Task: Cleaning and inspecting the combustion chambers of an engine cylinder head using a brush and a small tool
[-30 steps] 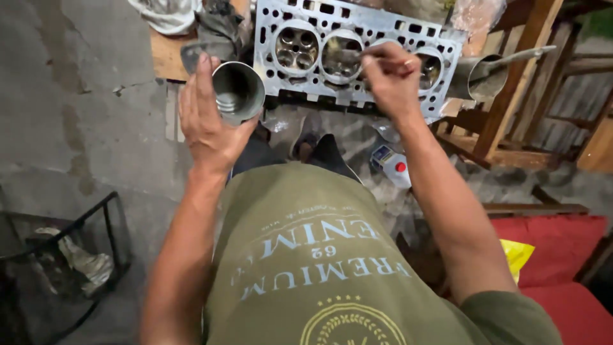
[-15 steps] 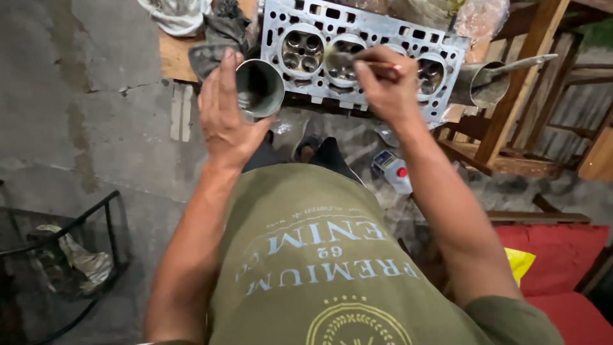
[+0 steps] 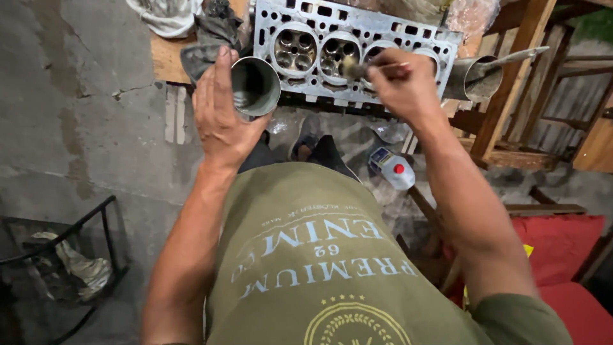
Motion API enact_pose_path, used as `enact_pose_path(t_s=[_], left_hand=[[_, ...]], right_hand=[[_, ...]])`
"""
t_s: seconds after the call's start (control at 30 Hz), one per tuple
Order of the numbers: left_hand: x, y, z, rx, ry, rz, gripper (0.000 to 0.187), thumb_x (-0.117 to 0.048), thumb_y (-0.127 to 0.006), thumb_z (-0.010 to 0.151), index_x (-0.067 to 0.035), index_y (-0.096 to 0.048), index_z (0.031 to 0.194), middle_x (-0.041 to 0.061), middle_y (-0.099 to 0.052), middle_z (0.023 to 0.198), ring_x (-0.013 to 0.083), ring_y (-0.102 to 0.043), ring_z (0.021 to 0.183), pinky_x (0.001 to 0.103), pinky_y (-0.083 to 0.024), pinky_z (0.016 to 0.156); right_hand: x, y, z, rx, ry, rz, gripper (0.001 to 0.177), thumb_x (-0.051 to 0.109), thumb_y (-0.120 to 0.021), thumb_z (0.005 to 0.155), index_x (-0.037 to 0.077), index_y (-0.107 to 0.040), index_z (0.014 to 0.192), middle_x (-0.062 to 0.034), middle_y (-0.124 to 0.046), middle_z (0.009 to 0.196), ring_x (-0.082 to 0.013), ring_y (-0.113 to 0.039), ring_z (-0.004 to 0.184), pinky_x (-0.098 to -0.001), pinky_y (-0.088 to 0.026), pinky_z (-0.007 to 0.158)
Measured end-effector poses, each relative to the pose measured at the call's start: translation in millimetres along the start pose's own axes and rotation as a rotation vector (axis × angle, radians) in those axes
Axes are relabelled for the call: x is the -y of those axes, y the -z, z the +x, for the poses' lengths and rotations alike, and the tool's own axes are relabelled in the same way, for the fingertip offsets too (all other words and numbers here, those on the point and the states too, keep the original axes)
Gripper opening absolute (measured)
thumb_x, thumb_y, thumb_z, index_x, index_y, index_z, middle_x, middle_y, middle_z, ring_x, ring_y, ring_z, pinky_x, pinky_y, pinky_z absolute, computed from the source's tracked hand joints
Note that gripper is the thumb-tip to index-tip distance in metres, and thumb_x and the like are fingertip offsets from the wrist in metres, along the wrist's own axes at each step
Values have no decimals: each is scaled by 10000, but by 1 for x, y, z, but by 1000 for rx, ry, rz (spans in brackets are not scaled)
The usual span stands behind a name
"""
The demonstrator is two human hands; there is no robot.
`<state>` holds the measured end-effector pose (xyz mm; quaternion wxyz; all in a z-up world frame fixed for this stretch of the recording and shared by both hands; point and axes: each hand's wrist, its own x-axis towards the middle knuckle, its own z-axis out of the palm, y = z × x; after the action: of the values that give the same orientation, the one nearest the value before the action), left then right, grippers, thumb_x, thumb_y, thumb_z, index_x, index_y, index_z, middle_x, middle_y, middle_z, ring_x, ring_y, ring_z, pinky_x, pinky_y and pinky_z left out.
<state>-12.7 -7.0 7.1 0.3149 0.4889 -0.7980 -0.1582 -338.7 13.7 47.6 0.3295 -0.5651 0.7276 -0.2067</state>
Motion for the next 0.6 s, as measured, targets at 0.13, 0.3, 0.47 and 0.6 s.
enact_pose_path(t_s=[0.13, 0.3, 0.47, 0.6], left_hand=[[-6, 4, 4, -2, -34, -25, 1090, -315, -998, 916, -113, -188, 1618, 130, -564, 1537, 313, -617, 1374, 477, -482, 1176], [-4, -9, 0, 16, 10, -42, 1172, -388, -996, 865, -176, -148, 1646, 84, -547, 1572, 308, -596, 1389, 475, -489, 1112], [2, -6, -4, -35, 13, 22, 1061, -389, -972, 911, -135, -222, 1618, 78, -560, 1550, 319, -614, 1357, 476, -508, 1070], [3, -2, -9, 50, 60, -19, 1136, -338, -972, 840, -146, -178, 1629, 72, -535, 1574, 319, -575, 1396, 502, -484, 1114]], right_hand=[[27, 8, 17, 51, -145, 69, 70, 10, -629, 999, 21, -698, 1001, -89, -752, 803, -87, -578, 509, -187, -480, 375], [4, 4, 32, 44, 145, -35, 127, 63, -656, 991, 57, -684, 867, -7, -572, 693, -106, -493, 611, -282, -413, 506], [0, -1, 16, -53, 80, 19, 71, 7, -684, 969, 22, -730, 1021, -131, -745, 844, -139, -639, 620, -224, -525, 476], [-33, -3, 11, -95, 249, 166, 81, 24, -663, 999, 3, -738, 1020, -102, -726, 923, -171, -646, 816, -298, -509, 698]])
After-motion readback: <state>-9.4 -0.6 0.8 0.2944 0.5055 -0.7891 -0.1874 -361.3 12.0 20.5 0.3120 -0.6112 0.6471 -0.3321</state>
